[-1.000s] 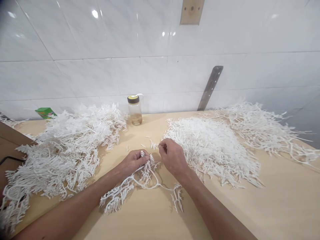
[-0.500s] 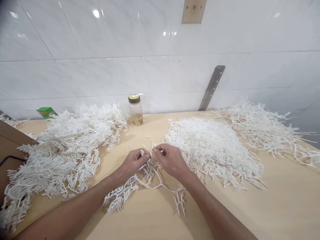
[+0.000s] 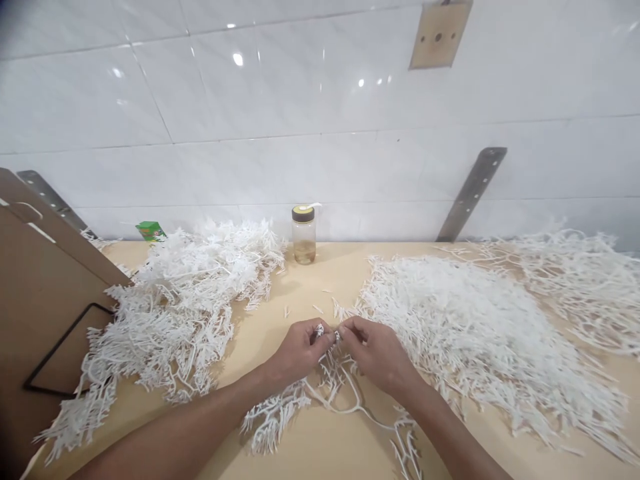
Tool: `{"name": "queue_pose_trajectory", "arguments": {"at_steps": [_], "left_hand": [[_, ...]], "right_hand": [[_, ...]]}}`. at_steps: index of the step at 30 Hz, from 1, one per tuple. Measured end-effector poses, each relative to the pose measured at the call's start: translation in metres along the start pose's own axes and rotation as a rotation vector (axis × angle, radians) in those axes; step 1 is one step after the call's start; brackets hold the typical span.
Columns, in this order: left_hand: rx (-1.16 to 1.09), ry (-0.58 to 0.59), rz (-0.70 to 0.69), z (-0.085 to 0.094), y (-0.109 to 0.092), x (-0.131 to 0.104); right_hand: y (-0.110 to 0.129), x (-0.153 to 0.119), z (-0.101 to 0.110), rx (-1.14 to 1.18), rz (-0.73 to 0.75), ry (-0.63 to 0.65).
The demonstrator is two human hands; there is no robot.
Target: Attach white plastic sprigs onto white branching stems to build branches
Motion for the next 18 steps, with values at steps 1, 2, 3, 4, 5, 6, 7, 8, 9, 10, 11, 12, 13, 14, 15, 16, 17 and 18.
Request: {"name": "queue_pose_trajectory", "arguments": {"at_steps": [1, 2, 3, 4, 5, 6, 7, 8, 9, 10, 11, 12, 13, 14, 15, 16, 17, 18], "left_hand": [[0.000, -0.002, 0.003, 0.000, 0.001, 0.000], [0.000, -0.006, 0.006, 0.000, 0.001, 0.000], [-0.001, -0.010, 0.011, 0.000, 0.002, 0.000], [-0.005, -0.012, 0.013, 0.000, 0.002, 0.000], [-0.011, -0.009, 0.012, 0.000, 0.002, 0.000], [-0.019, -0.003, 0.012, 0.000, 0.001, 0.000], [-0.026, 0.002, 0.013, 0.000, 0.001, 0.000], [-0.032, 0.006, 0.018, 0.001, 0.000, 0.000], [-0.036, 0.007, 0.025, 0.001, 0.000, 0.000], [-0.039, 0.007, 0.036, 0.001, -0.001, 0.000], [-0.041, 0.006, 0.047, 0.002, -0.001, 0.000], [-0.041, 0.006, 0.056, 0.002, -0.002, 0.001], [-0.041, 0.003, 0.064, 0.002, -0.002, 0.001], [-0.040, 0.003, 0.070, 0.002, -0.002, 0.002], [-0.038, 0.004, 0.074, 0.003, -0.002, 0.002], [-0.037, 0.005, 0.077, 0.003, -0.002, 0.003], [-0.034, 0.010, 0.079, 0.003, -0.002, 0.003], [-0.032, 0.015, 0.079, 0.003, -0.002, 0.003]], "right_hand": [[-0.001, 0.000, 0.000, 0.026, -0.009, 0.014], [-0.002, 0.001, -0.001, 0.050, -0.018, 0.027], [-0.003, 0.001, -0.001, 0.074, -0.027, 0.038], [-0.003, 0.001, -0.001, 0.099, -0.035, 0.047], [-0.003, 0.001, -0.001, 0.123, -0.043, 0.059], [-0.003, 0.001, 0.000, 0.147, -0.050, 0.073], [-0.004, 0.001, 0.000, 0.171, -0.055, 0.084], [-0.004, 0.001, 0.001, 0.191, -0.059, 0.092], [-0.004, 0.000, 0.002, 0.206, -0.061, 0.097], [-0.004, 0.000, 0.003, 0.217, -0.060, 0.099], [-0.004, 0.001, 0.004, 0.224, -0.059, 0.100], [-0.003, 0.001, 0.005, 0.228, -0.056, 0.100], [-0.003, 0.001, 0.006, 0.231, -0.054, 0.102], [-0.003, 0.001, 0.007, 0.234, -0.053, 0.104], [-0.002, 0.001, 0.007, 0.239, -0.054, 0.106], [-0.001, 0.001, 0.008, 0.244, -0.053, 0.106], [0.000, 0.001, 0.009, 0.249, -0.052, 0.106], [0.000, 0.001, 0.009, 0.250, -0.053, 0.106]]}}
Point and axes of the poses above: each hand's wrist, its own x-axis towards the middle knuckle, its own z-axis out of the back of the hand, y = z × x, the point moved 2 cm from there along x, towards the middle knuckle, and after that the axes turned 12 degrees about y, right-handed, at the moved point
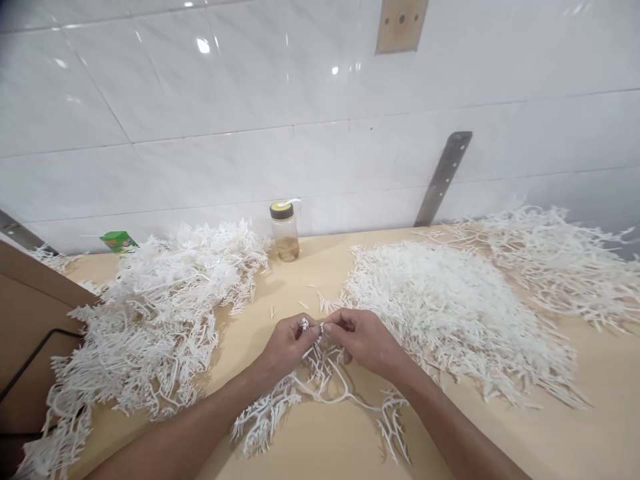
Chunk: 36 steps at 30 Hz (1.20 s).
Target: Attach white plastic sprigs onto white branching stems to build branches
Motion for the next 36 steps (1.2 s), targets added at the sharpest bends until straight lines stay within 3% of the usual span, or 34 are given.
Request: {"name": "queue_pose_trajectory", "arguments": {"at_steps": [16, 23, 36], "left_hand": [[0.058, 0.039, 0.009, 0.0008, -0.0044, 0.0005], [0.094, 0.062, 0.007, 0.0024, -0.0029, 0.0010], [0.159, 0.098, 0.024, 0.0028, 0.0042, 0.0039]], "right_hand": [[0.0024, -0.0022, -0.0029, 0.013, 0.043, -0.006], [0.0018, -0.0036, -0.0005, 0.035, 0.005, 0.069], [0.0036, -0.0047, 0.0033, -0.052, 0.018, 0.023]]}}
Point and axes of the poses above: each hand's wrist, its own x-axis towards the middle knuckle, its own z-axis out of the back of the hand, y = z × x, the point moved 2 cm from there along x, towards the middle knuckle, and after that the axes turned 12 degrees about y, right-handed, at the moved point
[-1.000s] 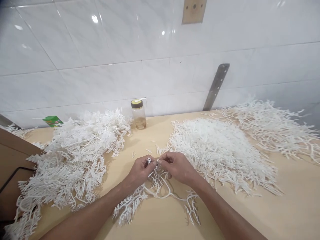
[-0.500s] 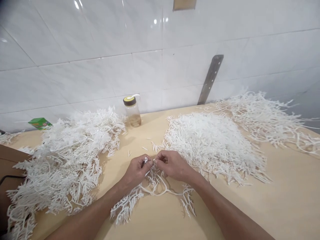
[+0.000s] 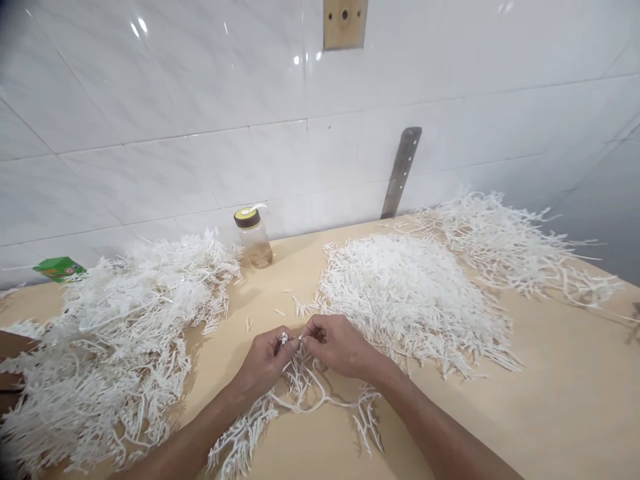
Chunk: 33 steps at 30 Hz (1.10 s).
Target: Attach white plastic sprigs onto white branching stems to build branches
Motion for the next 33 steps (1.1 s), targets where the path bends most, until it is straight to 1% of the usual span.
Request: {"name": "queue_pose_trajectory", "arguments": {"at_steps": [2, 4, 7, 9, 11, 14, 16, 20, 22, 24, 25, 26, 27, 30, 31, 32, 33], "left_hand": [[0.009, 0.003, 0.001, 0.000, -0.001, 0.000], [0.007, 0.017, 0.007, 0.001, -0.003, 0.000], [-0.016, 0.031, 0.025, 0.002, -0.007, 0.002], [-0.044, 0.012, 0.027, 0.004, -0.010, 0.003], [-0.074, -0.013, 0.030, 0.005, -0.013, 0.003], [-0.115, -0.029, 0.034, 0.006, -0.014, -0.001], [-0.128, -0.023, 0.025, 0.005, -0.013, -0.004], [-0.125, 0.000, 0.004, 0.002, -0.009, -0.007], [-0.126, -0.010, -0.008, 0.000, -0.007, -0.005], [-0.119, -0.042, -0.024, -0.001, -0.006, -0.003], [-0.115, -0.066, -0.030, -0.002, -0.006, -0.002], [-0.113, -0.090, -0.032, -0.002, -0.005, -0.002], [-0.113, -0.113, -0.031, -0.003, -0.005, -0.001], [-0.112, -0.154, -0.032, -0.003, -0.002, 0.000], [-0.106, -0.156, -0.034, -0.003, -0.001, 0.001], [-0.097, -0.157, -0.035, -0.003, -0.001, 0.001], [-0.085, -0.158, -0.037, -0.003, 0.000, 0.001]], "right_hand": [[0.000, 0.001, 0.000, -0.096, 0.020, -0.055], [0.001, 0.003, -0.002, -0.238, 0.052, -0.141], [0.005, 0.005, -0.008, -0.468, 0.139, -0.274], [0.009, 0.007, -0.014, -0.566, 0.201, -0.343], [0.011, 0.009, -0.020, -0.576, 0.220, -0.379], [0.009, 0.012, -0.022, -0.472, 0.141, -0.385], [0.005, 0.012, -0.016, -0.437, 0.087, -0.425], [-0.005, 0.006, 0.012, -0.499, 0.056, -0.609], [-0.007, 0.003, 0.025, -0.491, 0.075, -0.686], [-0.005, 0.000, 0.030, -0.471, 0.134, -0.747], [-0.002, -0.001, 0.030, -0.455, 0.155, -0.753], [0.000, -0.002, 0.029, -0.431, 0.154, -0.723], [0.002, -0.002, 0.025, -0.398, 0.131, -0.655], [0.007, 0.000, 0.008, -0.266, 0.035, -0.348], [0.008, 0.001, 0.002, -0.227, 0.020, -0.270], [0.008, 0.002, -0.003, -0.199, 0.014, -0.224], [0.009, 0.003, -0.006, -0.180, 0.012, -0.208]]}}
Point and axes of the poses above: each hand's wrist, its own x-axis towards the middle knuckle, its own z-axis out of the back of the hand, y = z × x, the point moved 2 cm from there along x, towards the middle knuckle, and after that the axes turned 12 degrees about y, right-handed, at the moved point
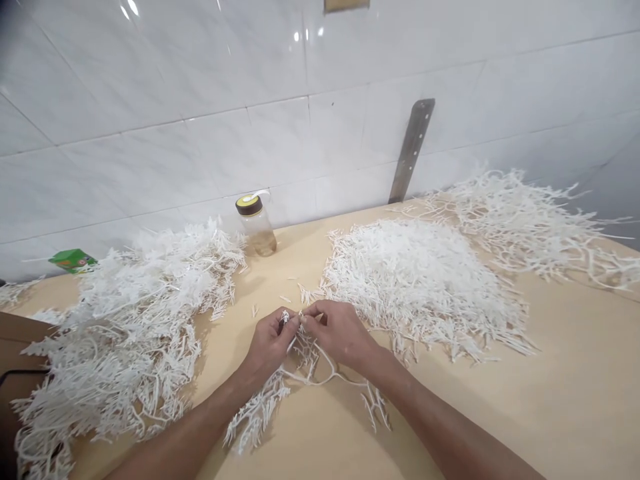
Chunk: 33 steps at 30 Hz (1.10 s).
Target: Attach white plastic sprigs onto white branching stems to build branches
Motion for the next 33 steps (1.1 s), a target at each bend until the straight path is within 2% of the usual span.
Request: {"name": "queue_pose_trajectory", "arguments": {"at_steps": [9, 14, 17, 20, 22, 25, 29, 33], "left_hand": [[0.127, 0.015, -0.018, 0.000, -0.002, 0.002], [0.189, 0.055, -0.020, 0.001, -0.002, 0.004], [0.124, 0.091, -0.010, 0.002, 0.000, 0.005], [-0.013, 0.125, 0.006, 0.004, 0.000, 0.003], [-0.106, 0.109, 0.015, 0.005, -0.002, 0.001], [-0.239, 0.120, 0.043, 0.005, -0.004, 0.001], [-0.366, 0.132, 0.056, 0.006, -0.003, 0.003], [-0.443, 0.121, 0.041, 0.006, -0.002, 0.004]], "right_hand": [[-0.002, 0.000, -0.005, -0.065, -0.033, -0.035], [-0.001, 0.000, -0.018, -0.334, 0.102, -0.131], [-0.003, 0.005, -0.021, -0.472, 0.155, -0.230], [-0.011, 0.010, -0.003, -0.510, 0.083, -0.404], [-0.018, 0.010, 0.015, -0.448, 0.028, -0.502], [-0.024, 0.006, 0.036, -0.299, -0.051, -0.584], [-0.021, 0.001, 0.037, -0.163, -0.058, -0.524], [-0.007, -0.002, 0.019, -0.074, 0.044, -0.304]]}}
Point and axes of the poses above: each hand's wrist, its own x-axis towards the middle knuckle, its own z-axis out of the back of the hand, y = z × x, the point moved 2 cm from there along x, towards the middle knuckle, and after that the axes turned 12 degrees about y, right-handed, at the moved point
